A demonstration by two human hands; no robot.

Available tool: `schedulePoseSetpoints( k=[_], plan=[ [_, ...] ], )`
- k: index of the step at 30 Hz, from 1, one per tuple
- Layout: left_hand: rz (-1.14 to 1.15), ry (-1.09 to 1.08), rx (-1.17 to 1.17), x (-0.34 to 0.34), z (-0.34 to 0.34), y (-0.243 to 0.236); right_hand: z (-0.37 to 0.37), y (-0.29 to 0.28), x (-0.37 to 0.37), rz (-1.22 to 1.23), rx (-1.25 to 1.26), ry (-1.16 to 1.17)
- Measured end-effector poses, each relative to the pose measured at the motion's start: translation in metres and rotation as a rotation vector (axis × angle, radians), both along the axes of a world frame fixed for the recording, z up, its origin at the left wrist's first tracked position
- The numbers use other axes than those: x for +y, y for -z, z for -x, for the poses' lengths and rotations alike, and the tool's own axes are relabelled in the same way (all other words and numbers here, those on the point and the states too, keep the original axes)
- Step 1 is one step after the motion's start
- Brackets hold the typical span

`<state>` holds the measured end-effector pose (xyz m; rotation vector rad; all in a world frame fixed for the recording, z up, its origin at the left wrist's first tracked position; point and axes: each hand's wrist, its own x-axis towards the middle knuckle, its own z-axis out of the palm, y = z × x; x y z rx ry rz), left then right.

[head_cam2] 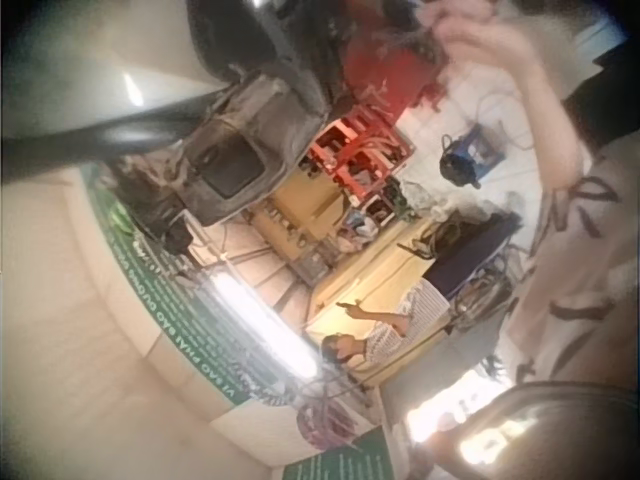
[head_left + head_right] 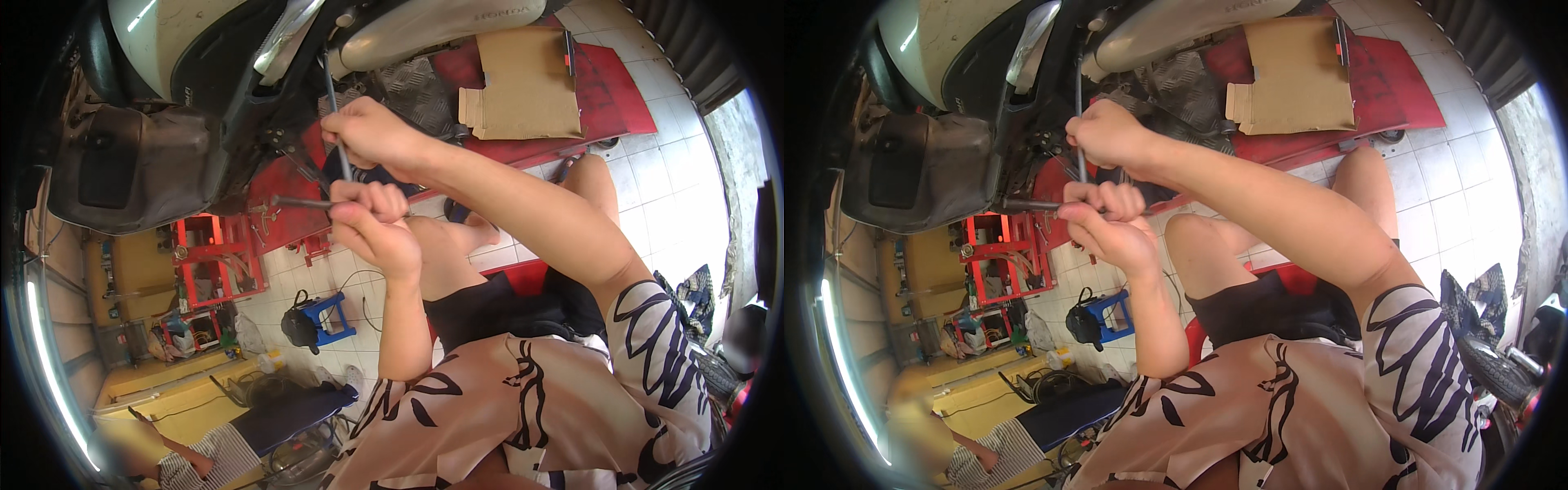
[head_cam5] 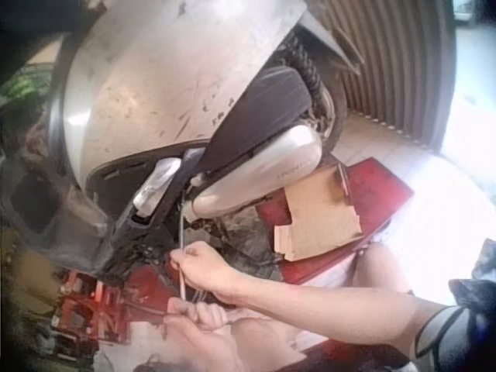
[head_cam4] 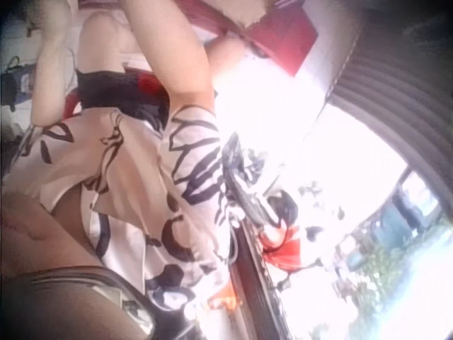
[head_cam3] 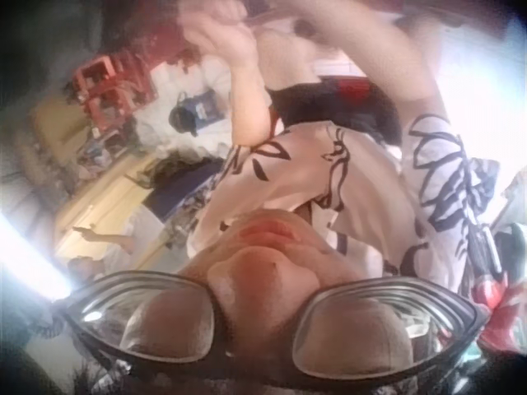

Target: The person uses a T-handle wrench to loosen and remove bolts from the underside of a motorcycle. They place the removed bolts on a piece of cardboard and continue working on the motorcycle's undercarriage.

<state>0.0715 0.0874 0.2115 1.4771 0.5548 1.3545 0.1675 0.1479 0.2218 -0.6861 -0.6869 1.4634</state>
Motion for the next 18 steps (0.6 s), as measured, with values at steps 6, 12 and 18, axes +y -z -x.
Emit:
schedulePoseSetpoints(
  k=[6, 12, 18],
  plan=[
    [-0.022, 0.029, 0.159, -0.016, -0.019, 0.010, -0.043, 0.041, -0.003, -0.159, 0.331, -0.474],
    [-0.255, -0.431, 0.711, -0.017, 0.023, -0.014, -0.038, 0.065, 0.017, -0.405, 0.416, -0.657],
    [-0.060, -0.535, 0.463, -0.027, 0.027, -0.037, -0.018, 0.078, 0.010, -0.463, 0.527, -0.711]
  ],
)
